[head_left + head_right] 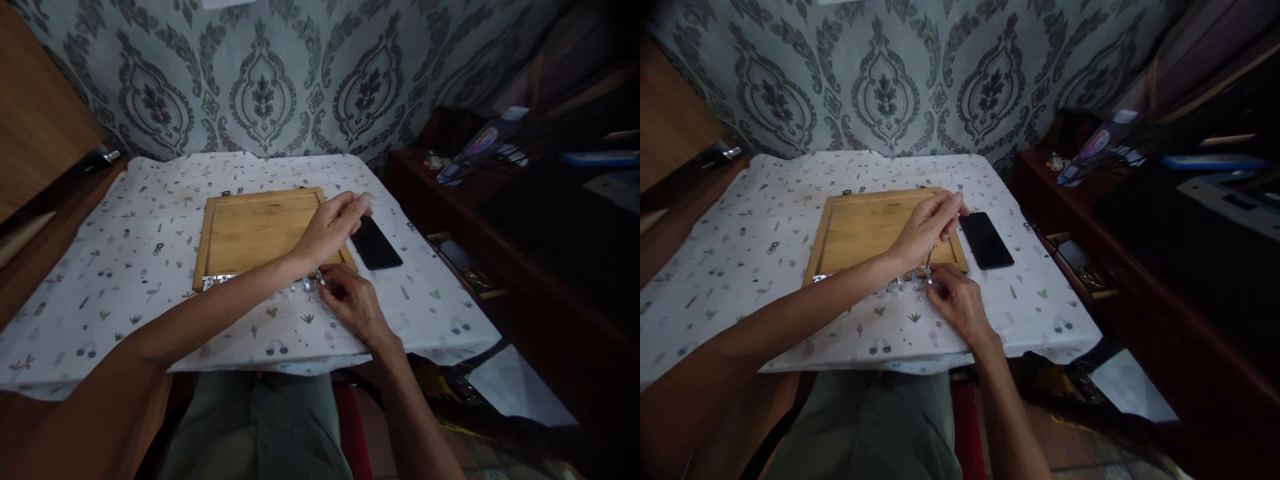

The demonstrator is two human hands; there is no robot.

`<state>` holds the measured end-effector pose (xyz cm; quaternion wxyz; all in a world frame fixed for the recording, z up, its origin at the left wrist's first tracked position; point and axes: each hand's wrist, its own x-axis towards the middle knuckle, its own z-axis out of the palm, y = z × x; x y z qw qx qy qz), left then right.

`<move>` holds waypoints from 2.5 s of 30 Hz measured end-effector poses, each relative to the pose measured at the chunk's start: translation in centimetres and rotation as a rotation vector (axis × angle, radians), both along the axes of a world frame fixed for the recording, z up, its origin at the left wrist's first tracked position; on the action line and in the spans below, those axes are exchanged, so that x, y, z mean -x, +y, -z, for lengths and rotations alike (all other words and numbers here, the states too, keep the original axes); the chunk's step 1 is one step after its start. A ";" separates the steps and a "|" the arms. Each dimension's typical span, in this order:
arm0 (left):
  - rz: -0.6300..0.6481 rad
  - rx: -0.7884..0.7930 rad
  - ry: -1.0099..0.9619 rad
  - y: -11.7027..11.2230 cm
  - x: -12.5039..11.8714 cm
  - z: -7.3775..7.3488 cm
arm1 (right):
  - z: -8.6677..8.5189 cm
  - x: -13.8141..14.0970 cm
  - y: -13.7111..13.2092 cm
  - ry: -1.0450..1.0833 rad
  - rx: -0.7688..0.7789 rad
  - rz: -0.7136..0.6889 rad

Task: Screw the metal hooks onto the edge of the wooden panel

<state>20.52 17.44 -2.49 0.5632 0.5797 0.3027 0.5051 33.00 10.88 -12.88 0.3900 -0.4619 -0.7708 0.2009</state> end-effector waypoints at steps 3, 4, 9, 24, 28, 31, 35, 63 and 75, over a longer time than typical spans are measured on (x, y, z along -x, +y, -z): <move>-0.051 0.039 -0.039 0.0 -0.2 -0.3 | -0.1 0.0 0.0 0.000 0.003 -0.006; -0.041 0.071 -0.048 -0.1 -0.3 -0.4 | -0.1 0.0 0.0 0.001 0.002 -0.009; 0.102 0.181 -0.044 -0.3 -0.2 -0.9 | 0.2 -0.1 0.1 0.013 -0.001 -0.008; 0.060 0.091 -0.037 -0.8 -0.2 -0.4 | 0.0 0.0 0.0 -0.001 -0.017 -0.005; 0.123 0.183 -0.050 -0.3 -0.2 -0.8 | 0.2 -0.1 0.1 0.003 -0.018 -0.017; 0.143 0.231 -0.032 0.2 0.1 -1.1 | 0.5 -0.2 0.2 0.007 -0.035 -0.019; 0.142 0.231 -0.012 0.5 0.5 -0.9 | 0.6 -0.3 0.2 -0.005 -0.030 -0.015; -0.022 0.090 -0.062 -1.0 0.4 -0.6 | -0.1 0.0 -0.1 0.012 0.021 -0.005; -0.010 0.099 -0.036 -0.9 0.3 -0.1 | 0.0 0.0 0.0 0.017 0.034 0.004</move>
